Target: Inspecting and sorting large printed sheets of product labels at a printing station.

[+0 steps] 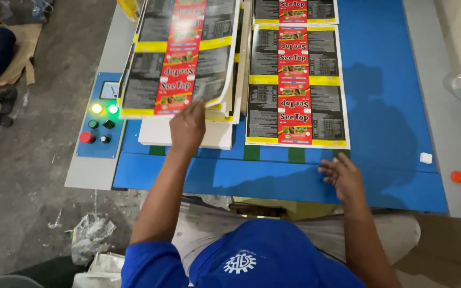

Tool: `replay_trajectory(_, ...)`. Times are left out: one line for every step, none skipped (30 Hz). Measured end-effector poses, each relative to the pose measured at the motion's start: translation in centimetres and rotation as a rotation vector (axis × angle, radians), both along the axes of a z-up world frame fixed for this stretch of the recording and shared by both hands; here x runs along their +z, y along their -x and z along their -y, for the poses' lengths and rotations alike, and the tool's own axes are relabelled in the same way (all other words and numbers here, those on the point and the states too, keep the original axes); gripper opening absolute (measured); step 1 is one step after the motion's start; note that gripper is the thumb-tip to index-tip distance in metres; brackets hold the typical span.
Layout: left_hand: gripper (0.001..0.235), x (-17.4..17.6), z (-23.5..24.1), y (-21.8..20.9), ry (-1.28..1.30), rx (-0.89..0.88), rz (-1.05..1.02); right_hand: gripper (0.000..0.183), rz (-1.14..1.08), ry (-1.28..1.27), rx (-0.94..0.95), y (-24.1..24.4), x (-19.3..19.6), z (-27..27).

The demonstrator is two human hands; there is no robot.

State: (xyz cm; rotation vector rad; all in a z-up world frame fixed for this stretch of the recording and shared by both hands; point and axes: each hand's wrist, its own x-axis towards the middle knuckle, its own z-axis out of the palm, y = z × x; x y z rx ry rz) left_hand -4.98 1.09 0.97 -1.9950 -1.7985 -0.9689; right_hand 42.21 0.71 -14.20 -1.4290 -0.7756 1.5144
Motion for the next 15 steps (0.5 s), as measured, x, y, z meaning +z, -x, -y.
replay_trajectory(0.015, -0.1, 0.5, -0.9, -0.002, -0.005, -0.001, 0.051, -0.001, -0.002, -0.005, 0.6, 0.2, 0.6)
replay_trajectory(0.017, -0.2, 1.2, -1.9, -0.006, -0.13, 0.018, 0.054, 0.022, 0.025, 0.013, 1.1, 0.3, 1.3)
replay_trajectory(0.019, -0.4, 1.9, -2.9, -0.01, -0.256, 0.037, 0.057, 0.045, 0.053, 0.03, 1.6, 0.5, 2.0)
replay_trajectory(0.019, -0.8, 2.4, -4.7, -0.006, -0.257, 0.038, 0.057, 0.045, 0.057, 0.029, 3.0, 2.0, 2.8)
replay_trajectory(0.016, -1.2, 2.9, -6.4, 0.018, -0.369, 0.021, 0.053, 0.062, 0.045, 0.109, 4.5, 3.6, 3.6)
replay_trajectory(0.013, -1.6, 3.4, -8.2, 0.04, -0.478, 0.004, 0.05, 0.08, 0.031, 0.192, 5.9, 5.2, 4.2)
replay_trajectory(0.013, -2.1, 4.1, -10.0, 0.041, -0.477, 0.005, 0.05, 0.08, 0.033, 0.193, 7.0, 5.8, 4.4)
replay_trajectory(0.014, -2.5, 4.8, -11.8, 0.096, -0.522, 0.006, 0.047, 0.072, 0.025, 0.279, 8.2, 6.4, 4.4)
replay_trajectory(0.015, -2.9, 5.5, -13.5, 0.15, -0.567, 0.007, 0.045, 0.064, 0.017, 0.366, 9.3, 7.1, 4.5)
replay_trajectory(0.015, -2.7, 5.9, -14.5, 0.151, -0.565, 0.008, 0.045, 0.064, 0.017, 0.368, 9.6, 6.3, 4.5)
replay_trajectory(0.017, -2.4, 6.2, -15.5, 0.146, -0.597, -0.001, 0.038, -0.012, -0.006, 0.369, 9.8, 5.5, 4.6)
replay_trajectory(0.02, -2.1, 6.6, -16.4, 0.143, -0.631, -0.011, 0.033, -0.09, -0.028, 0.368, 10.2, 4.7, 4.7)
replay_trajectory(0.02, -1.5, 6.7, -16.3, 0.144, -0.63, -0.011, 0.033, -0.091, -0.026, 0.37, 10.0, 4.8, 4.7)
replay_trajectory(0.023, -0.9, 6.7, -16.4, 0.109, -0.657, 0.004, 0.03, -0.151, -0.077, 0.351, 9.7, 4.8, 4.7)
replay_trajectory(0.026, -0.4, 6.7, -16.4, 0.073, -0.685, 0.02, 0.028, -0.211, -0.129, 0.331, 9.5, 4.8, 4.7)
